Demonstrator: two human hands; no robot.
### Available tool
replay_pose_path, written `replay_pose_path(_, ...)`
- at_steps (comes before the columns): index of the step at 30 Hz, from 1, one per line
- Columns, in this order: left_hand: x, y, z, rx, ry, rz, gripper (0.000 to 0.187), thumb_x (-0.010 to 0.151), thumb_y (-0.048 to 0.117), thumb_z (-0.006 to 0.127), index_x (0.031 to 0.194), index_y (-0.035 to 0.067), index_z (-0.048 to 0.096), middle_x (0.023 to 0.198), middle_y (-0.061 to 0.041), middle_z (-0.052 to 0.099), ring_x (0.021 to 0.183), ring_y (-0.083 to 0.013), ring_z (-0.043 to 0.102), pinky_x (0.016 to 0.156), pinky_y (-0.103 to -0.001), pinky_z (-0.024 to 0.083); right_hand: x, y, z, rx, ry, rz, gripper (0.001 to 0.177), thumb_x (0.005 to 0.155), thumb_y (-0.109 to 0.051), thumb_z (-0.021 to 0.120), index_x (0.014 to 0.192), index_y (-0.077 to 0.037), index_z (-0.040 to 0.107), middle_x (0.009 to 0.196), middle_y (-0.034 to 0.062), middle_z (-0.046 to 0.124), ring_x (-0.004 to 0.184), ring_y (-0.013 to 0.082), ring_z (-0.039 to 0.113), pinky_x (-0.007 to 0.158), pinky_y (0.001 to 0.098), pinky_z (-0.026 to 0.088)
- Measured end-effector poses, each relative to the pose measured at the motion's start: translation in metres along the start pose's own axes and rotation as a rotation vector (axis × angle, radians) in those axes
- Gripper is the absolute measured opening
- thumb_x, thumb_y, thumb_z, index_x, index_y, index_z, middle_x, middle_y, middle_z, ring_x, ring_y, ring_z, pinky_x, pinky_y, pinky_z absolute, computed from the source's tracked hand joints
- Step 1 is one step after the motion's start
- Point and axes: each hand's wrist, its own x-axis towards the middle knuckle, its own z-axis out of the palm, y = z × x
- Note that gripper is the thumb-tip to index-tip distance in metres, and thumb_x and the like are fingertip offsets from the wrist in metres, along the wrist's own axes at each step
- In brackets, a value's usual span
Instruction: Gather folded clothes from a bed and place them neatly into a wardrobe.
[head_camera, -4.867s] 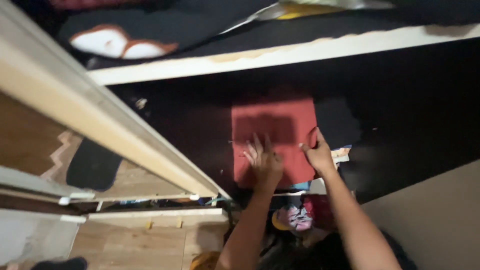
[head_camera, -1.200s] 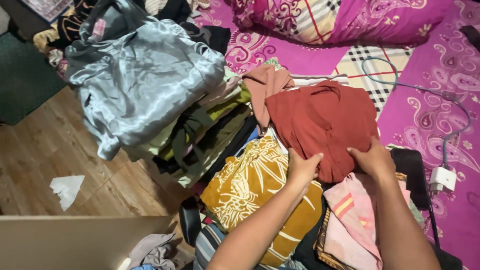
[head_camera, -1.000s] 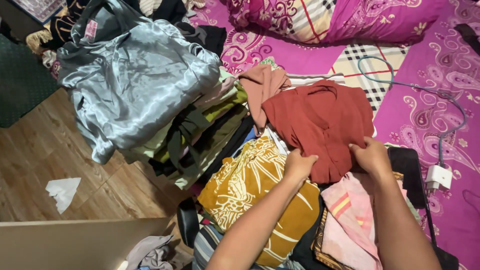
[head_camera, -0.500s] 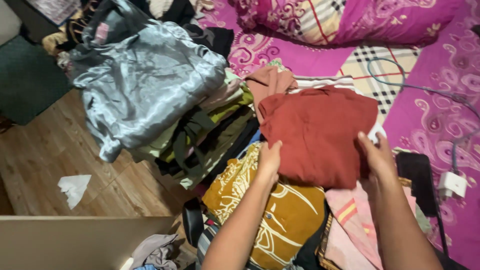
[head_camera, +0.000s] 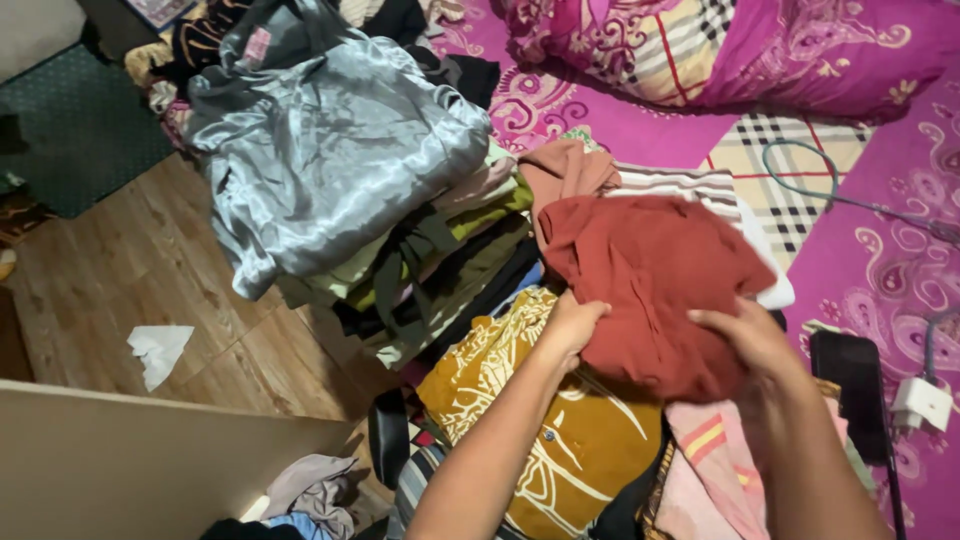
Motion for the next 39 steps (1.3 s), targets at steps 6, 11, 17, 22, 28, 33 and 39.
replay_pose_path(6, -0.021, 0.017, -0.017, -0.319, 0.002, -0.239, 0.044, 0.095, 0.016, 0.059, 0.131, -0.009, 0.058, 0.121, -0.023, 0.069, 0.107, -0.0354, 0.069, 0.092, -0.046, 0.058, -0.029, -0.020, 0.022, 0.443, -0.081, 0.281, 0.056, 0.084, -0.029, 0.070, 0.134, -0.005, 0.061, 0.120, 0.0120, 0.073, 0.103, 0.0268, 0.072, 0.087, 0.0433, 0.058)
replay_pose_path(11, -0.027, 0.001, -0.021, -0.171, 0.065, -0.037, 0.043, 0.090, 0.006, 0.050, 0.132, 0.004, 0.059, 0.122, -0.014, 0.069, 0.110, -0.0279, 0.067, 0.095, -0.042, 0.055, -0.027, -0.020, 0.040, 0.230, -0.112, 0.200, 0.054, 0.085, -0.021, 0.071, 0.134, 0.000, 0.063, 0.123, 0.0118, 0.073, 0.106, 0.0256, 0.071, 0.090, 0.0407, 0.056)
replay_pose_path(17, -0.072, 0.040, -0.023, -0.191, 0.037, 0.127, 0.044, 0.091, 0.004, 0.051, 0.134, 0.003, 0.061, 0.122, -0.011, 0.069, 0.108, -0.0235, 0.065, 0.096, -0.037, 0.053, -0.034, -0.042, 0.041, 0.097, -0.111, 0.075, 0.050, 0.087, -0.016, 0.071, 0.133, 0.002, 0.064, 0.123, 0.0130, 0.072, 0.106, 0.0262, 0.069, 0.090, 0.0415, 0.054)
replay_pose_path(22, -0.126, 0.061, -0.030, -0.198, 0.077, 0.315, 0.044, 0.093, 0.005, 0.052, 0.135, 0.001, 0.060, 0.127, -0.009, 0.068, 0.112, -0.0198, 0.064, 0.101, -0.033, 0.049, -0.054, -0.062, 0.059, 0.039, -0.168, -0.073, 0.050, 0.086, -0.015, 0.072, 0.133, 0.002, 0.065, 0.125, 0.0115, 0.072, 0.109, 0.0236, 0.069, 0.093, 0.0385, 0.053)
replay_pose_path(28, -0.195, 0.066, -0.052, -0.265, 0.173, 0.448, 0.045, 0.094, 0.004, 0.053, 0.138, 0.001, 0.059, 0.129, -0.007, 0.067, 0.114, -0.0178, 0.063, 0.104, -0.032, 0.048, -0.065, -0.065, 0.096, 0.008, -0.308, -0.023, 0.048, 0.088, -0.012, 0.070, 0.132, 0.003, 0.065, 0.123, 0.0121, 0.072, 0.107, 0.0236, 0.068, 0.092, 0.0396, 0.053)
replay_pose_path(33, -0.256, 0.066, -0.069, -0.326, 0.270, 0.498, 0.045, 0.095, 0.005, 0.053, 0.139, 0.000, 0.058, 0.130, -0.007, 0.067, 0.116, -0.0174, 0.063, 0.105, -0.032, 0.047, -0.088, -0.076, 0.141, -0.055, -0.453, -0.019, 0.047, 0.088, -0.011, 0.069, 0.132, 0.004, 0.064, 0.123, 0.0127, 0.072, 0.106, 0.0233, 0.069, 0.092, 0.0400, 0.053)
replay_pose_path(39, -0.333, 0.046, -0.094, -0.330, 0.439, 0.606, 0.045, 0.095, 0.006, 0.054, 0.139, -0.001, 0.059, 0.130, -0.008, 0.067, 0.116, -0.0182, 0.063, 0.104, -0.032, 0.047, -0.126, -0.082, 0.200, -0.180, -0.649, -0.003, 0.048, 0.088, -0.013, 0.069, 0.132, 0.005, 0.065, 0.123, 0.0158, 0.073, 0.106, 0.0263, 0.070, 0.091, 0.0419, 0.054)
